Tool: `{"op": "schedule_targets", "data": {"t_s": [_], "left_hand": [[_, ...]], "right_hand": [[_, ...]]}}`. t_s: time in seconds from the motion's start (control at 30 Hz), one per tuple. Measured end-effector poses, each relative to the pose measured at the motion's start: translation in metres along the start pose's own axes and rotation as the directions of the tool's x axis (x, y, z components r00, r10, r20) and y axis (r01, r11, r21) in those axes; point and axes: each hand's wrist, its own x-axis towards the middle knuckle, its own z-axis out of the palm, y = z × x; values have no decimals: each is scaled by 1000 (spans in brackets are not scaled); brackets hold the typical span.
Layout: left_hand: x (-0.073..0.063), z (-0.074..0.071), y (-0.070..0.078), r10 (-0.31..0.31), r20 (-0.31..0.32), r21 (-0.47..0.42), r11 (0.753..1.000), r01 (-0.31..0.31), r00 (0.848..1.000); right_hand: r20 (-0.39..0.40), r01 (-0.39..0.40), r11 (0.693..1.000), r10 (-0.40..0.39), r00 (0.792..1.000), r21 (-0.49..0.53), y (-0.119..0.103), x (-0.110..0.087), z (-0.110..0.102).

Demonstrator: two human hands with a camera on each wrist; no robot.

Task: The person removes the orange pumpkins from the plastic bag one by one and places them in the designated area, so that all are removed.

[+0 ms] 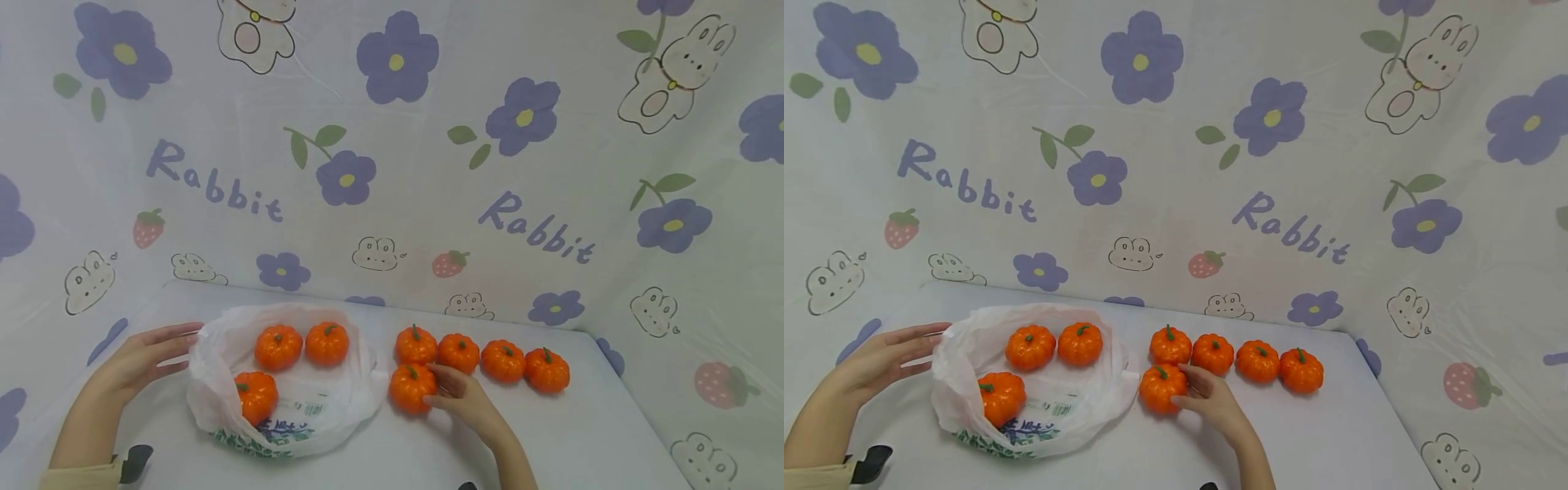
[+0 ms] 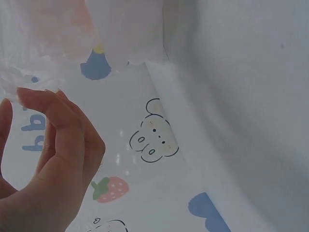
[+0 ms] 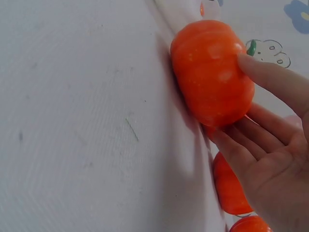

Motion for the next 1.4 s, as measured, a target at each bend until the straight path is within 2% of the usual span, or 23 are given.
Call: {"op": "schedule_targets", "data": {"t_s": [0.27, 0.57, 0.73, 0.93, 1.17, 1.4], "left_hand": [[-2, 1, 0, -2, -1, 10, 1000, 2, 1000], [-3, 1, -2, 3, 0, 16, 1000, -3, 1000], [-4, 3, -3, 1, -3, 29, 1000, -1, 1000], [-7, 4, -3, 6, -14, 35, 999, -5, 1000], [-8, 4, -1, 8, -15, 31, 999, -8, 1000], [-7, 3, -2, 5, -5, 28, 1000, -5, 1000]], "right_hand": [[-46, 70, 998, -69, 997, 5, -2, -3, 1], [-156, 41, 999, -39, 987, 9, -14, -1, 10], [-182, 70, 998, -68, 981, 2, -25, 1, 19], [-149, 169, 986, -166, 975, 11, -37, 6, 34], [-54, 178, 983, -176, 983, 50, -52, 13, 63], [51, 190, 981, -191, 980, 27, -61, 16, 93]]}}
